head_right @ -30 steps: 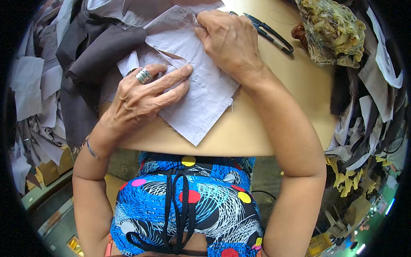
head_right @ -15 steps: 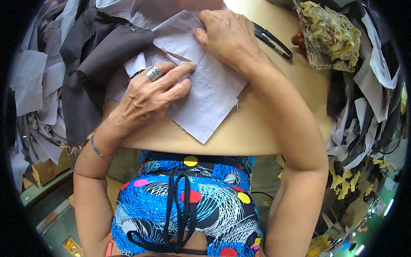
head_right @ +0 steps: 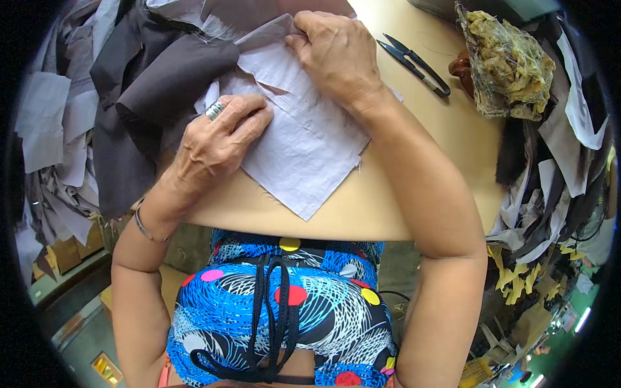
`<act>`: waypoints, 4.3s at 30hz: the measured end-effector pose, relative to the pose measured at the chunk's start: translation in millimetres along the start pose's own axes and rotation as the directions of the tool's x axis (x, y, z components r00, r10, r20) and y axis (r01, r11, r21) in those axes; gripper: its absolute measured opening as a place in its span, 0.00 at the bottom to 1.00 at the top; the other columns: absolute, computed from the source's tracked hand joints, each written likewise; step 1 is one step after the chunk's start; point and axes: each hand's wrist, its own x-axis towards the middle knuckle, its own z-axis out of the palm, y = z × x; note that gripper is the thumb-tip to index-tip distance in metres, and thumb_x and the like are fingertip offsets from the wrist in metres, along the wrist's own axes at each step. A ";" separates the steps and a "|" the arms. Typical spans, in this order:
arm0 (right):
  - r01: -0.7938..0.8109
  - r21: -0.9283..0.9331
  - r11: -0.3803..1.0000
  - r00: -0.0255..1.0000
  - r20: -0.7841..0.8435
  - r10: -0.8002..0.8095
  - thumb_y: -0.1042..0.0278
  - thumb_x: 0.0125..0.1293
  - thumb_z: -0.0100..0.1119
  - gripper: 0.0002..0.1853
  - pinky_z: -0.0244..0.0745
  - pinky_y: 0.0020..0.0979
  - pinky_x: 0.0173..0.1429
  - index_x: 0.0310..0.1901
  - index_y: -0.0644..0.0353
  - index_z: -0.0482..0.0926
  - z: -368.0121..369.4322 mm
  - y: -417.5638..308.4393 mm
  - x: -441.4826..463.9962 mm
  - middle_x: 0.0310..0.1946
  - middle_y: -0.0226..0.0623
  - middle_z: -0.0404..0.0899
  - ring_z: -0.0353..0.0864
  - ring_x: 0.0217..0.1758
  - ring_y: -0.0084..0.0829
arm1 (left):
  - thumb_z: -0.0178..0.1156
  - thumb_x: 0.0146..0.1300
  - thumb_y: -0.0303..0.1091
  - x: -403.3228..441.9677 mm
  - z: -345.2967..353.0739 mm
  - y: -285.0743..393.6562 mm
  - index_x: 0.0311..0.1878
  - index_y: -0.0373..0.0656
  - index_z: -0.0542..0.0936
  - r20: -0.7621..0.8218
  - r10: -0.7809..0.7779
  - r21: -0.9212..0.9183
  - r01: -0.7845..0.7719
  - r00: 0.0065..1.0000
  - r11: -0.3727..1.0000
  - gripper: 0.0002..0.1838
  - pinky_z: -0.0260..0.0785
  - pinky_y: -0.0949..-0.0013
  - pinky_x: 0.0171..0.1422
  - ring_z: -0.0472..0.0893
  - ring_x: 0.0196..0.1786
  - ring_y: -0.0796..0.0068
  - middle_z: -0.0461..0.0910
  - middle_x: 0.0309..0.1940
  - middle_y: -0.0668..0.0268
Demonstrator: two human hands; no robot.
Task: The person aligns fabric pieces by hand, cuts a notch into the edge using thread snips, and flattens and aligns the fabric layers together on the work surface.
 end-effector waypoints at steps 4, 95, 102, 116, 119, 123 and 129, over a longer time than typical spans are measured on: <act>-0.007 0.006 1.000 1.000 -0.003 0.007 0.63 0.58 0.63 0.12 0.71 0.41 0.37 0.28 0.62 0.73 0.5 1.0 0.1 0.26 0.42 0.77 0.78 0.32 0.45 | 0.54 0.54 0.26 8.3 -1.1 -3.5 0.36 0.39 0.74 -0.053 0.097 -0.046 -0.099 0.994 0.994 0.06 0.73 0.74 0.28 0.79 0.31 0.72 0.75 0.47 0.62; -0.204 0.361 0.910 0.970 0.199 0.139 0.51 0.58 0.64 0.17 0.72 0.37 0.34 0.36 0.60 0.84 -15.2 -2.5 -5.1 0.23 0.44 0.80 0.80 0.27 0.39 | 0.57 0.52 0.22 0.7 -5.4 -7.4 0.48 0.40 0.77 -0.011 -0.045 -0.052 0.044 0.999 0.998 0.17 0.77 0.66 0.45 0.80 0.44 0.60 0.75 0.48 0.61; -0.276 0.253 0.927 0.942 0.263 0.209 0.52 0.59 0.62 0.18 0.73 0.37 0.36 0.35 0.62 0.83 -14.9 2.6 -4.2 0.25 0.45 0.82 0.81 0.28 0.40 | 0.59 0.50 0.21 1.3 -15.4 3.4 0.46 0.39 0.78 0.081 -0.067 -0.168 0.080 0.994 0.983 0.17 0.76 0.65 0.48 0.80 0.45 0.60 0.76 0.48 0.58; -0.140 0.052 0.989 0.987 0.087 0.136 0.59 0.57 0.62 0.12 0.74 0.41 0.39 0.32 0.59 0.82 -8.6 -2.8 -8.4 0.29 0.41 0.81 0.81 0.34 0.43 | 0.58 0.52 0.21 0.2 -10.6 -9.8 0.50 0.42 0.78 0.106 -0.076 -0.096 0.086 0.992 0.992 0.19 0.77 0.71 0.45 0.81 0.46 0.67 0.77 0.51 0.66; -0.101 0.021 0.995 0.993 0.071 0.099 0.59 0.57 0.62 0.11 0.74 0.41 0.40 0.33 0.59 0.82 -9.7 -4.5 -8.3 0.29 0.40 0.81 0.81 0.34 0.43 | 0.54 0.54 0.21 6.1 -9.4 -10.6 0.52 0.43 0.77 0.046 0.018 -0.114 -0.013 0.999 0.993 0.20 0.76 0.71 0.47 0.81 0.47 0.67 0.77 0.54 0.67; -0.084 -0.004 0.996 0.994 0.068 0.084 0.59 0.58 0.62 0.11 0.74 0.41 0.41 0.33 0.58 0.82 -11.5 -6.5 -8.5 0.29 0.39 0.81 0.81 0.34 0.42 | 0.52 0.56 0.22 8.2 -6.7 -11.8 0.54 0.44 0.77 0.050 0.009 -0.095 -0.004 0.999 0.995 0.20 0.75 0.71 0.49 0.81 0.48 0.67 0.77 0.55 0.66; -0.103 -0.032 0.994 0.990 0.090 0.105 0.58 0.57 0.62 0.11 0.74 0.41 0.41 0.33 0.57 0.82 -13.7 -7.0 -8.5 0.29 0.39 0.81 0.81 0.34 0.43 | 0.52 0.56 0.23 11.8 -11.0 -1.6 0.54 0.45 0.77 0.108 -0.019 -0.024 0.021 0.994 0.999 0.21 0.75 0.71 0.50 0.80 0.48 0.65 0.77 0.56 0.66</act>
